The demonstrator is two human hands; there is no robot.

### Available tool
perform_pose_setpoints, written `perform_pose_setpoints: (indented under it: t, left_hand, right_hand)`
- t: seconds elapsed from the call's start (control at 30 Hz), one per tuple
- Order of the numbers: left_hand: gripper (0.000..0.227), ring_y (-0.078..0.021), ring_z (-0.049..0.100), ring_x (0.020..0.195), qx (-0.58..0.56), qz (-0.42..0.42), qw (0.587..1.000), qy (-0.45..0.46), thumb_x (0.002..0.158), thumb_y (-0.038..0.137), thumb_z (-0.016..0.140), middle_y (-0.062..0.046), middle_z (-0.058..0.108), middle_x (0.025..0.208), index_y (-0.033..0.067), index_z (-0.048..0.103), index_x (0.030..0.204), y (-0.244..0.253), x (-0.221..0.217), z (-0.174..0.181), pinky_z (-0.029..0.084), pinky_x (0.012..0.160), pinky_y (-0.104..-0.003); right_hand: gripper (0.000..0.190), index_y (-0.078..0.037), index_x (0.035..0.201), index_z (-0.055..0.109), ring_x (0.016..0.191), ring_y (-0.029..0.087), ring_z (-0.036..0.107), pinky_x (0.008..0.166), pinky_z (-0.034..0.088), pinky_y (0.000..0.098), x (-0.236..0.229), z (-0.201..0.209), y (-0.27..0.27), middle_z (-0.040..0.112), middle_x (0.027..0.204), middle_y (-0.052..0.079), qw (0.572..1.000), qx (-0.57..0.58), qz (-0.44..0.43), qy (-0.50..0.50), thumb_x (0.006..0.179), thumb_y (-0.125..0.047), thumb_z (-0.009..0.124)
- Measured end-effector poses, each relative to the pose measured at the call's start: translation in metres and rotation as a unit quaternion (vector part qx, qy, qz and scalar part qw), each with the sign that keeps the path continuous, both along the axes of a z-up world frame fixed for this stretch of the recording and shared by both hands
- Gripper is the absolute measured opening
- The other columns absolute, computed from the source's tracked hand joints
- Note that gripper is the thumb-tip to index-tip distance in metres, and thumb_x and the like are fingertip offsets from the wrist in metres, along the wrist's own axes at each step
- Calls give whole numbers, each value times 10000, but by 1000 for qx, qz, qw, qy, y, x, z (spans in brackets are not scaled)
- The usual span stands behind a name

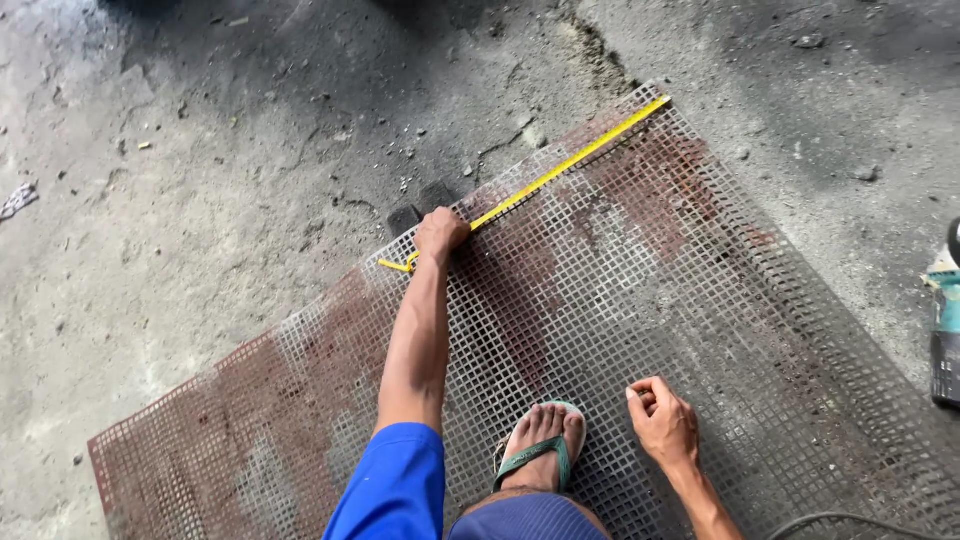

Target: Measuring and cutting metal mesh using an angle grinder

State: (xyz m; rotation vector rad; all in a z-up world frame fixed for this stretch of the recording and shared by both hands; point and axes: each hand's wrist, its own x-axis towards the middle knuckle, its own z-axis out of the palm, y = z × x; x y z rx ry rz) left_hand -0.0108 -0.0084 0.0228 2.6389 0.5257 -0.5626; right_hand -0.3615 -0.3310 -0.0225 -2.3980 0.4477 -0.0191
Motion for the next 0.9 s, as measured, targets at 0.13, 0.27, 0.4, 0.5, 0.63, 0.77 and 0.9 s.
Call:
perform_pose_setpoints:
  t: [0.13,0.27,0.4,0.5,0.63,0.77,0.9]
  left_hand:
    - [371,-326,727,930,0,0,999,-34,846,276,636,-160,753,1052,9,745,1079,8,13,-30,560,796,-432]
    - [360,-300,631,646,-78,-83,990,-82,770,253,651,-199,679,731,-81,724,883,16,-7,-21,518,632,-412]
    - [419,-196,510,627,-275,-2,955,-113,948,409,626,-108,591,730,0,716,971,-17,-61,23,406,563,-345]
    - [251,-196,559,626,-291,-178,903,-259,1013,214,582,-111,620,787,-6,607,1131,-4,-65,-81,439,548,-319]
    - [1058,-540,580,906,-597,-15,790,140,888,833,252,-447,545,1067,-56,414,1437,13,-52,-236,504,785,-700]
    - [701,-499,647,857,-597,-73,796,70,839,-57,596,-423,614,1006,30,359,1493,-66,-181,-160,584,751,-643]
    - [700,-444,604,787,-589,34,798,123,979,637,266,-271,568,1095,225,406,1528,-125,-230,-91,526,684,-543]
  right_hand:
    - [147,-126,951,701,468,143,606,483,483,309,-1,2,-2,654,570,-30,998,52,-21,3,852,-234,706]
    - [148,-190,974,716,518,172,669,510,510,356,3,10,-9,760,649,-42,994,57,-89,13,839,-249,702]
    - [151,-150,959,708,493,154,626,472,494,332,6,31,-14,750,673,-29,990,126,-57,-26,841,-244,717]
    - [202,-93,971,696,476,143,614,417,494,306,10,48,-17,734,688,15,982,165,-30,-89,859,-259,718]
    - [813,43,1216,568,706,272,728,534,641,345,17,69,-13,709,941,199,950,223,79,-203,902,-705,508]
    - [1269,27,1502,231,1032,407,667,724,654,480,11,116,-15,527,1300,317,926,341,52,-153,695,-944,361]
    - [1291,-24,1552,74,1232,463,548,880,587,584,0,130,-24,340,1495,336,908,385,31,-165,693,-946,357]
